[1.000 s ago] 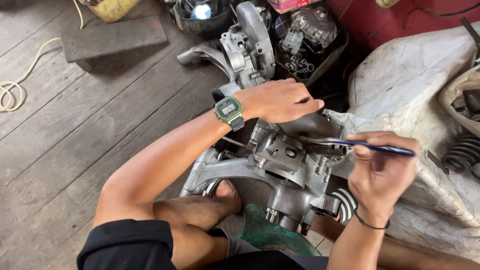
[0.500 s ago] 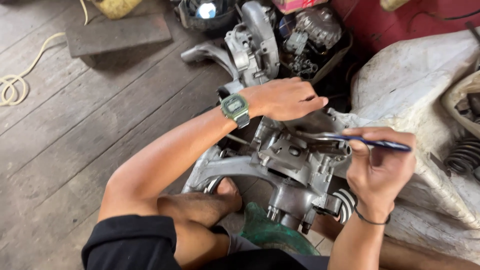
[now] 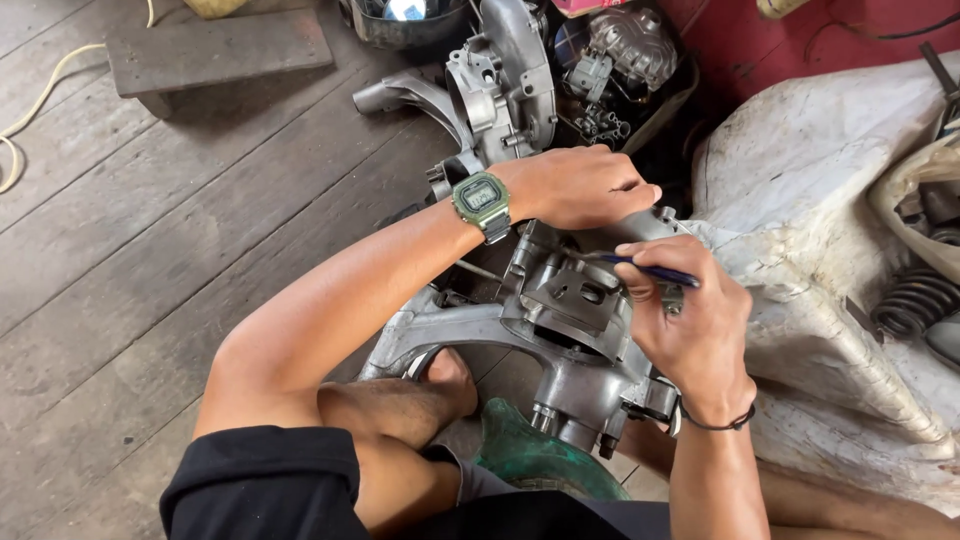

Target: The person sits on the floor and uses a small tool to scrape and clean the surface of a metallic engine component. They hold the part steady with one hand while working on the edges and crevices with the other.

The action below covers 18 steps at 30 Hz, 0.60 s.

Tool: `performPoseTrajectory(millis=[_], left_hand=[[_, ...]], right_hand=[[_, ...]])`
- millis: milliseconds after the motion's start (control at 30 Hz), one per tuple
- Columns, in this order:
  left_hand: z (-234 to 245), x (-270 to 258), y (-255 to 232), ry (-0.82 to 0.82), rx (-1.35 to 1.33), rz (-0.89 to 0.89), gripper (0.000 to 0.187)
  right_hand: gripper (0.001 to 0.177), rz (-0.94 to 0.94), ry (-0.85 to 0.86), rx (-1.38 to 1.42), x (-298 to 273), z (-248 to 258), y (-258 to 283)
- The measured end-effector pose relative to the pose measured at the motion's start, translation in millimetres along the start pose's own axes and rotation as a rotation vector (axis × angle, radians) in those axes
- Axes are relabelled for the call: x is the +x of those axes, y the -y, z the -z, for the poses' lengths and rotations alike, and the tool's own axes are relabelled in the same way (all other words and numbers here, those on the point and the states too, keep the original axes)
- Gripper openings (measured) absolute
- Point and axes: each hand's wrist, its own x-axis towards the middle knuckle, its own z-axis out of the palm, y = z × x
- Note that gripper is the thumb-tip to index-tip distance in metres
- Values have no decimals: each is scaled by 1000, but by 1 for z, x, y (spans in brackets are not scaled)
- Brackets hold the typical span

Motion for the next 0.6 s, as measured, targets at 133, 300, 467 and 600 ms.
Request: performPoseTrajectory(millis=[133,300,467,600], left_hand=[[-6,7,6,4,2,5,53],[-3,8,9,55,16,-3,55],[-1,1,1,24,26,1,53],[-1,3,5,32,37,5,54]], right_hand=[[17,-10,52,-78,4,-2,-5],[22,-63,41,-126,3,-10,-5],[26,-93,-46,-116,-22,-6,-25],[27,-138,-69,-70,-32,-1,-33]])
